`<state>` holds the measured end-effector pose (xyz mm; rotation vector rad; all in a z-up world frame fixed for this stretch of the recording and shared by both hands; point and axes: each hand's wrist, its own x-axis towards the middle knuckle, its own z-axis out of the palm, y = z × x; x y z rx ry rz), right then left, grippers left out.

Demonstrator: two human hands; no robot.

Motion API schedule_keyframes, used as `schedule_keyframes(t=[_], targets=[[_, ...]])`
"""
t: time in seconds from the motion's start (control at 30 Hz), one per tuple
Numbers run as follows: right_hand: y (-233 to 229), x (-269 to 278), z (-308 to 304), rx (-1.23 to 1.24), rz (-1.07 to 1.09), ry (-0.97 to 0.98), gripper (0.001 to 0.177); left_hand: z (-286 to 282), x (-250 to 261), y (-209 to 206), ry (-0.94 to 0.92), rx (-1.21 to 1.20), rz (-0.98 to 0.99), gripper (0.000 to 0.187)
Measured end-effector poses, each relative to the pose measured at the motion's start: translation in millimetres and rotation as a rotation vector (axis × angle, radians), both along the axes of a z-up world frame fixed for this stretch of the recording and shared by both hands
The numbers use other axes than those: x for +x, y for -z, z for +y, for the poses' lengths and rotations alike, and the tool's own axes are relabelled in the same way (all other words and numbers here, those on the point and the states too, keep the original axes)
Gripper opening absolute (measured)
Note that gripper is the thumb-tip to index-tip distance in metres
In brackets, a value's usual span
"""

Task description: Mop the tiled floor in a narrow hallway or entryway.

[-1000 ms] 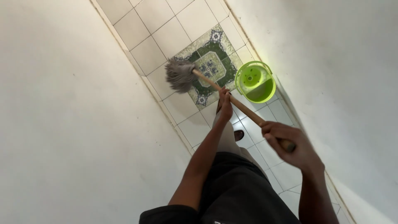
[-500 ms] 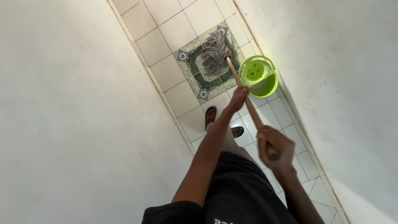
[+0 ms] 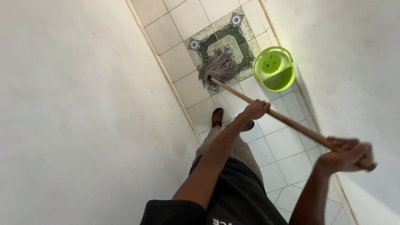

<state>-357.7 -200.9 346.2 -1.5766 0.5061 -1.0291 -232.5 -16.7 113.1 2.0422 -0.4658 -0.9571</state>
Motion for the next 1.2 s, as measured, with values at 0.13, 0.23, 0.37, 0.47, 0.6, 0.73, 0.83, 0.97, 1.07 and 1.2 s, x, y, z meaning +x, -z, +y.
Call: schedule_keyframes(t=[0.13, 0.23, 0.37, 0.47, 0.6, 0.73, 0.83, 0.97, 1.07, 1.2], targets=[[66, -57, 56, -0.024, -0.074, 0.112, 0.037, 63, -29, 39, 0.079, 0.115, 0.004, 0.045], [100, -78, 115, 0.043, -0.060, 0.007, 0.032, 121, -32, 65, 0.298, 0.201, -0.228, 0.031], [91, -59, 183, 0.051, 0.086, -0.380, 0.032, 191, -29, 90, -0.105, 0.182, -0.245, 0.031], [58, -33, 211, 0.223, 0.170, -0.646, 0.032, 224, -22, 89, -0.470, 0.049, -0.181, 0.033], [52, -46, 214, 0.134, 0.325, -0.873, 0.035, 249, -47, 125, -0.386, 0.138, -0.510, 0.028], [29, -85, 187, 0.106, 0.329, -0.929, 0.036, 212, -105, 106, -0.310, 0.215, -0.872, 0.025], [27, -115, 145, 0.104, 0.283, -0.959, 0.039, 169, -150, 84, -0.465, 0.043, -0.730, 0.025], [27, -148, 57, 0.115, 0.275, -0.976, 0.044, 88, -205, 42, -0.756, -0.231, -0.280, 0.032], [-12, -144, 18, 0.146, 0.462, -0.900, 0.039, 41, -237, 60, -0.767, -0.185, -0.344, 0.028], [-52, -138, -27, 0.125, 0.535, -0.982, 0.042, -9, -256, 77, -0.723, -0.170, -0.413, 0.021]])
